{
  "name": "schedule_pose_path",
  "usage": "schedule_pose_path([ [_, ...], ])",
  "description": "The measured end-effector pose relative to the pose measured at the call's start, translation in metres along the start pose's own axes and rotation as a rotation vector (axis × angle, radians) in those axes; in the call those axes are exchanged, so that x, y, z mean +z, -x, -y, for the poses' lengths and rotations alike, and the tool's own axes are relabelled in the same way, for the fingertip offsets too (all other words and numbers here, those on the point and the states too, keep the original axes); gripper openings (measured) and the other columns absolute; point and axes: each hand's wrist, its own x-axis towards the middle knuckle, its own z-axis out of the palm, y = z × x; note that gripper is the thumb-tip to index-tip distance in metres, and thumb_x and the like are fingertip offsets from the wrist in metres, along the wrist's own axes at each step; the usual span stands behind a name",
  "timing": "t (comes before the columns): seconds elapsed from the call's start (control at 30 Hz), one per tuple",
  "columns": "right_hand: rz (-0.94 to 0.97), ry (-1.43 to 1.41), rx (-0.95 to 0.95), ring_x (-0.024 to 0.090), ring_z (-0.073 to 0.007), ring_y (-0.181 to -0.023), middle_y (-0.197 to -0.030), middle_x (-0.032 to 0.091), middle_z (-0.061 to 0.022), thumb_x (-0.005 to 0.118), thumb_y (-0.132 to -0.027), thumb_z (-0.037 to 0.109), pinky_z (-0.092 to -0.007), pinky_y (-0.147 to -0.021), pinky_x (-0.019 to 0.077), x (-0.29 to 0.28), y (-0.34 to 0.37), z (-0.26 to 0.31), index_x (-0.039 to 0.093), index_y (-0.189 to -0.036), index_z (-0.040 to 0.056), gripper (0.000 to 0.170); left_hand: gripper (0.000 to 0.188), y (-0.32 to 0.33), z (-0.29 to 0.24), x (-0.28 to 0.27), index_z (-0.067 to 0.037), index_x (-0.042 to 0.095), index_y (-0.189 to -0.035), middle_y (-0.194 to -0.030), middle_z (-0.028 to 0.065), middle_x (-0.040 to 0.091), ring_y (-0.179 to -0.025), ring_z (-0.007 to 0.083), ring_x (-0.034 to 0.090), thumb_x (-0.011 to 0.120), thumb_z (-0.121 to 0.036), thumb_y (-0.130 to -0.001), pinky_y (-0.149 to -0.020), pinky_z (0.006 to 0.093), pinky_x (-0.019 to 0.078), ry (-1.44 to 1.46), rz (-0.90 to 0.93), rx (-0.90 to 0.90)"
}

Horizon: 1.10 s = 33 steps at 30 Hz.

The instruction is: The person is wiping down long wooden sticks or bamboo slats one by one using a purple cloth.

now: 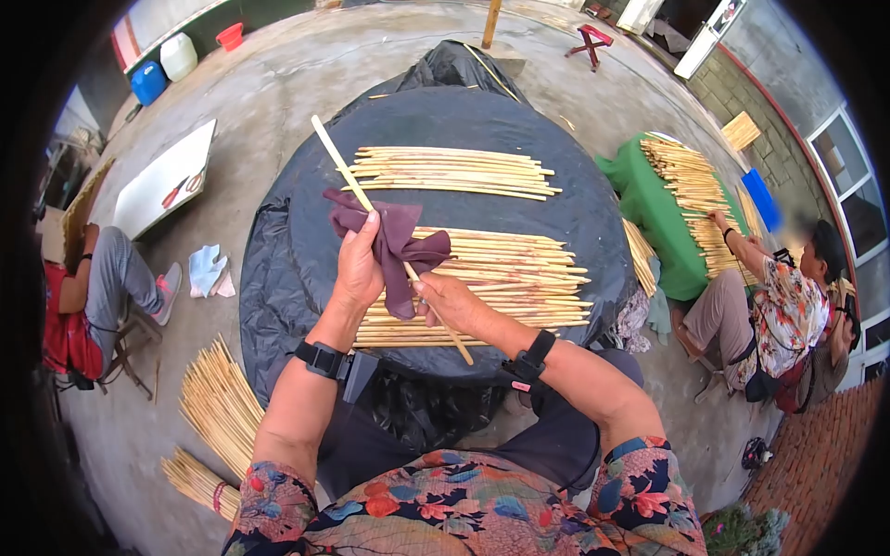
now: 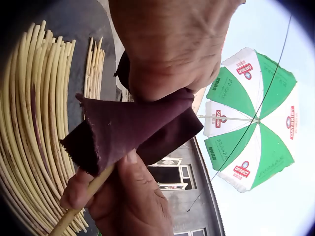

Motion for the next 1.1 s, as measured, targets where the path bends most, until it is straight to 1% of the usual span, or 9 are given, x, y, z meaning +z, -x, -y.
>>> schedule_pose_path([
  [0.17, 0.022, 0.220, -0.112, 0.059, -0.0211, -0.073, -0.081, 0.058, -0.0131, 0.034, -0.092, 0.038, -0.0309, -0.068, 0.0463, -0.014, 0.000, -0.012, 0.050, -0.098, -0.0019, 0.044, 0.018, 0.002, -0.004, 0.006, -0.005, 0.050, -0.094, -0.091, 0.0021, 0.055, -0.081, 0.0091, 0.054, 0.048, -0.022, -0.089, -0.071, 0.0247, 0.0452, -0.121, 0.029, -0.007],
  [0.27, -0.061, -0.421, 0.046, 0.056, -0.0263, -0.093, -0.103, 0.054, -0.0165, 0.030, -0.090, 0.048, -0.0349, -0.080, 0.0456, -0.039, 0.016, 0.008, 0.041, -0.119, -0.0039, 0.060, 0.020, 0.003, -0.005, 0.008, -0.003, 0.050, -0.092, -0.083, -0.0003, 0.052, -0.076, 0.0064, 0.049, 0.048, -0.023, -0.088, -0.069, 0.0221, 0.0410, -0.367, 0.019, 0.029],
  [0.37, -0.100, -0.813, -0.079, 0.049, -0.0290, -0.107, -0.118, 0.046, -0.0188, 0.026, -0.088, 0.054, -0.0384, -0.089, 0.0404, -0.060, 0.025, 0.020, 0.031, -0.128, -0.0011, 0.067, 0.026, 0.003, -0.002, 0.003, 0.001, 0.052, -0.091, -0.080, 0.0008, 0.052, -0.074, 0.0072, 0.045, 0.049, -0.024, -0.088, -0.067, 0.0228, 0.0396, -0.694, 0.083, 0.107],
  [0.47, -0.112, -0.873, -0.141, 0.042, -0.0290, -0.115, -0.125, 0.040, -0.0195, 0.023, -0.087, 0.057, -0.0391, -0.094, 0.0359, -0.065, 0.027, 0.021, 0.029, -0.129, 0.0000, 0.071, 0.027, 0.012, 0.001, 0.011, 0.002, 0.052, -0.090, -0.079, 0.0021, 0.052, -0.072, 0.0076, 0.045, 0.049, -0.024, -0.088, -0.065, 0.0235, 0.0398, -0.893, 0.209, 0.061],
  [0.6, -0.106, -0.873, -0.112, 0.041, -0.0279, -0.116, -0.126, 0.040, -0.0183, 0.023, -0.086, 0.058, -0.0398, -0.095, 0.0333, -0.060, 0.020, 0.015, 0.029, -0.129, 0.0004, 0.072, 0.031, 0.031, 0.000, 0.037, 0.002, 0.050, -0.105, -0.088, 0.0033, 0.056, -0.082, 0.0093, 0.052, 0.047, -0.024, -0.089, -0.072, 0.0229, 0.0431, -0.604, 0.357, -0.253],
  [0.67, -0.084, -0.879, -0.105, 0.041, -0.0259, -0.115, -0.125, 0.040, -0.0171, 0.022, -0.086, 0.059, -0.0383, -0.097, 0.0312, -0.052, 0.011, 0.012, 0.030, -0.129, 0.0013, 0.073, 0.034, 0.031, 0.017, 0.031, 0.002, 0.047, -0.111, -0.098, 0.0042, 0.054, -0.088, 0.0095, 0.050, 0.048, -0.023, -0.089, -0.078, 0.0231, 0.0414, -0.622, 0.396, -0.207],
  [0.77, -0.151, -1.004, 0.037, 0.050, -0.0182, -0.100, -0.111, 0.049, -0.0103, 0.030, -0.089, 0.051, -0.0322, -0.089, 0.0405, -0.033, -0.001, 0.010, 0.041, -0.120, 0.0010, 0.060, 0.032, 0.033, 0.030, 0.028, 0.001, 0.049, -0.109, -0.095, 0.0023, 0.053, -0.086, 0.0077, 0.048, 0.049, -0.024, -0.089, -0.077, 0.0225, 0.0406, -0.804, 0.502, -0.127],
  [0.9, -0.190, -0.979, 0.133, 0.053, -0.0182, -0.095, -0.111, 0.050, -0.0084, 0.034, -0.092, 0.037, -0.0333, -0.084, 0.0446, -0.019, -0.004, 0.016, 0.043, -0.117, 0.0041, 0.042, 0.029, 0.028, 0.019, 0.021, 0.001, 0.053, -0.102, -0.090, 0.0008, 0.055, -0.083, 0.0072, 0.049, 0.049, -0.024, -0.088, -0.074, 0.0224, 0.0417, -0.723, 0.388, -0.218],
  [1.1, -0.075, -0.791, -0.091, 0.051, -0.0176, -0.101, -0.115, 0.047, -0.0096, 0.039, -0.092, 0.025, -0.0325, -0.088, 0.0411, -0.013, 0.028, 0.027, 0.038, -0.121, 0.0005, 0.038, 0.028, 0.018, 0.006, 0.012, 0.002, 0.054, -0.098, -0.086, 0.0010, 0.056, -0.079, 0.0070, 0.049, 0.049, -0.024, -0.089, -0.072, 0.0225, 0.0415, -0.866, 0.311, -0.040],
])
